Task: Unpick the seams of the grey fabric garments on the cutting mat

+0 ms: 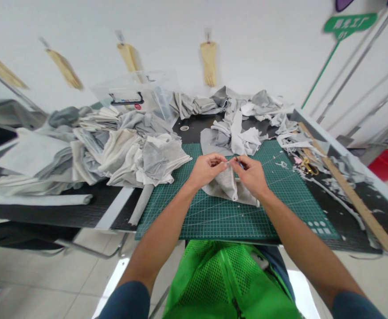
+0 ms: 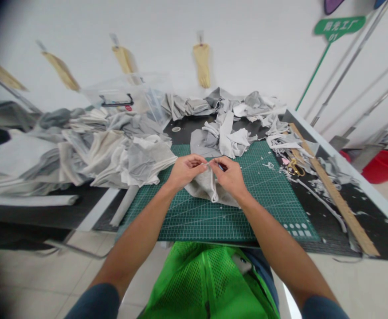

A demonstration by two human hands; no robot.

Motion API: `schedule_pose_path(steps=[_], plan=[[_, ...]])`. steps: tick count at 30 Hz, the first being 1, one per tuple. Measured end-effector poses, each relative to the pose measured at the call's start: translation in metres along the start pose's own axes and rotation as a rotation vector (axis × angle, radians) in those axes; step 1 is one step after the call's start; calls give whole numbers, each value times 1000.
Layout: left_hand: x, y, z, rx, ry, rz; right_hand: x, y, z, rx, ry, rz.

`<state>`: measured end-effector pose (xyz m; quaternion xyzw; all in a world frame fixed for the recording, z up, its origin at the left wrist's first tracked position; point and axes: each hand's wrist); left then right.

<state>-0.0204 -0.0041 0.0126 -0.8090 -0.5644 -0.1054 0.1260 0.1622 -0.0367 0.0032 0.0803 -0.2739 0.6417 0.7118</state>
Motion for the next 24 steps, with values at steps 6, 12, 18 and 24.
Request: schedule_pose_path(steps=[6,12,18,24], plan=[[0,0,-2,99,-26,-25,-1,1,-3,126,46,2],[1,-2,-4,139,-24,-57,1,-5,-1,5,55,-60],[2,-3,-5,113,-34,-132,-2,-8,0,-149,-157,-26],[4,-4,-4,71,-35,-149,-4,-3,-2,-380,-381,-26]])
Point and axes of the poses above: each hand's wrist, its own x-axis towards the middle knuckle, its own y-axis out of the palm, z = x × y, and after that the axes turned 1 degree about -y, right-handed
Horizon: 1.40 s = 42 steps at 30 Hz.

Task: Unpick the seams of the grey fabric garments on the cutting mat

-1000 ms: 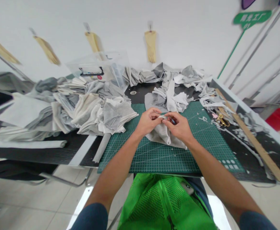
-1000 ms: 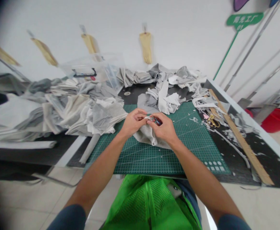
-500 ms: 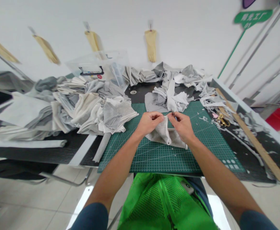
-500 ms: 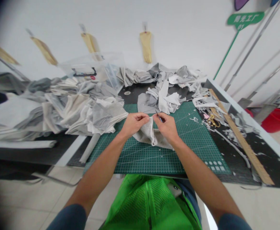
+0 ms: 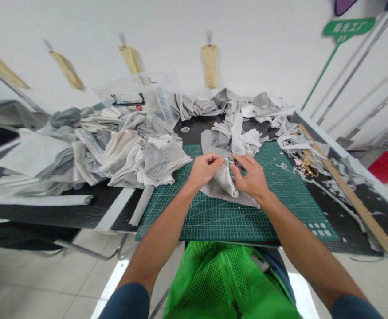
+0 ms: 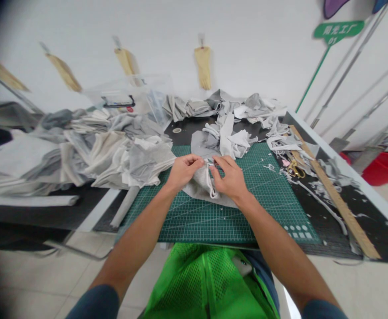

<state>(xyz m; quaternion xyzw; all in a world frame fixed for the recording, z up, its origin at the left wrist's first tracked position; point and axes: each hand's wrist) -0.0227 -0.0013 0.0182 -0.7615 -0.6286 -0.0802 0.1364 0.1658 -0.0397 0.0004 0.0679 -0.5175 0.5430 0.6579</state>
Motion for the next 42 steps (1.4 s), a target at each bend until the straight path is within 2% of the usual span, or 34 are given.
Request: schedule_pose_path(steps=[10,19,27,42], plan=[[-1,0,3,30,-19,38,-3,4,-6,-69,-54,-9],[-1,-1,2,61,6,35,-1,0,-3,-45,-10,21],[-2,0,1,53,-15,17,1,-2,-1,2,97,-63],[0,-1,-1,67,-9,19,-3,2,-5,-95,-27,-9]])
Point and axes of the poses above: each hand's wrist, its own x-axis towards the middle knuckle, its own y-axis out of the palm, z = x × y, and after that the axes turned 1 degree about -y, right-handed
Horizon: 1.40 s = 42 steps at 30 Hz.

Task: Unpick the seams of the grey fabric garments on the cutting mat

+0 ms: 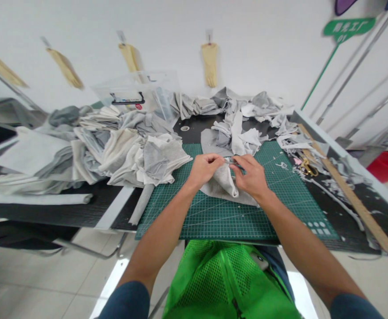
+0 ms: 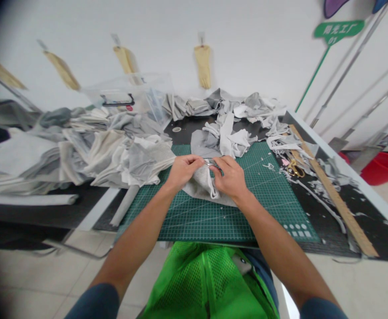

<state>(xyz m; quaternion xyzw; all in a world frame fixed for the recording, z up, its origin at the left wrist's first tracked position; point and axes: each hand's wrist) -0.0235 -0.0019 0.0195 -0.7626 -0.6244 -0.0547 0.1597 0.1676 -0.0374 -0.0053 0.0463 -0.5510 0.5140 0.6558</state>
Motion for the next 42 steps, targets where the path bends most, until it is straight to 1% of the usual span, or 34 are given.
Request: schedule_pose_path(steps=[7,14,27,31,37,39,42], plan=[[-1,-1,1,-12,-17,65,0,1,-2,-26,20,-13],[-2,-2,3,-22,22,102,1,0,1,40,-5,-5],[-3,0,1,-67,9,101,1,1,1,104,9,7],[-3,0,1,-71,8,103,2,0,2,156,57,-9],[-1,-2,5,-71,11,94,3,2,-6,215,259,-101],[-1,-2,5,-62,12,94,3,1,-7,210,275,-87],[-1,-1,5,-49,7,88,3,-3,-2,205,223,-41]])
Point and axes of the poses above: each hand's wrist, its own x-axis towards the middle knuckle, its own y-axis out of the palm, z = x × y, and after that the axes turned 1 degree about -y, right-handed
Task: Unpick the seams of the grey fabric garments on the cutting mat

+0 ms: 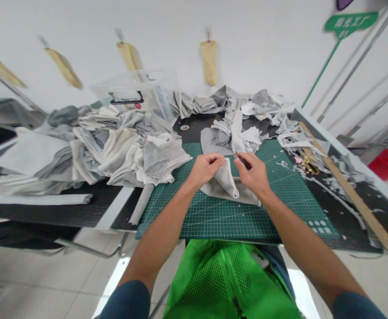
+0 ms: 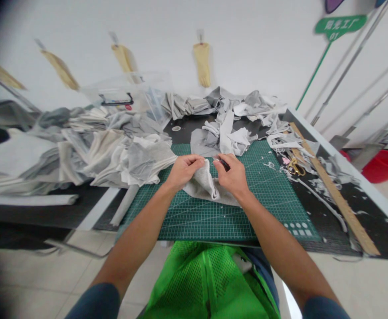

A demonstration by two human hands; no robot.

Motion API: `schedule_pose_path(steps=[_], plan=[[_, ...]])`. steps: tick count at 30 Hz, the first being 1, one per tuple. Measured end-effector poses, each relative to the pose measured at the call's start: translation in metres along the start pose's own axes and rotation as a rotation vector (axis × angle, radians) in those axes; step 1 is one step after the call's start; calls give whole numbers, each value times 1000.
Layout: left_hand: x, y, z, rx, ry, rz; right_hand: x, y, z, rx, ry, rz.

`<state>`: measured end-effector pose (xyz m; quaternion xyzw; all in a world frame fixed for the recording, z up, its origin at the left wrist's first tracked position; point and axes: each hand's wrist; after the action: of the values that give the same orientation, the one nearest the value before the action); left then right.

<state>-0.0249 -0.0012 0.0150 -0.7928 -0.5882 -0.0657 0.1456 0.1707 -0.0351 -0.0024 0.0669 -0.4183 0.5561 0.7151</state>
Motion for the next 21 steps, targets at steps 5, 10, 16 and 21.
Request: schedule_pose_path(steps=[5,10,16,21], plan=[[0,2,-2,18,0,-12,-2,0,10,-27,-70,66],[-1,2,-3,65,15,1,-2,2,9,-67,-113,85],[-2,2,-4,65,14,-1,-2,1,7,-14,-93,78],[-3,2,-4,-23,22,23,1,0,-2,147,199,-48]])
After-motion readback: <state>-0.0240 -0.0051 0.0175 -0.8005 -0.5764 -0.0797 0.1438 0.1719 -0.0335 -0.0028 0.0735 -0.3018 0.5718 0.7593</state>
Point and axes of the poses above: each hand's wrist, its own x-axis towards the middle knuckle, its own y-axis out of the palm, z = x × y, and after that the axes turned 1 degree about -y, right-handed
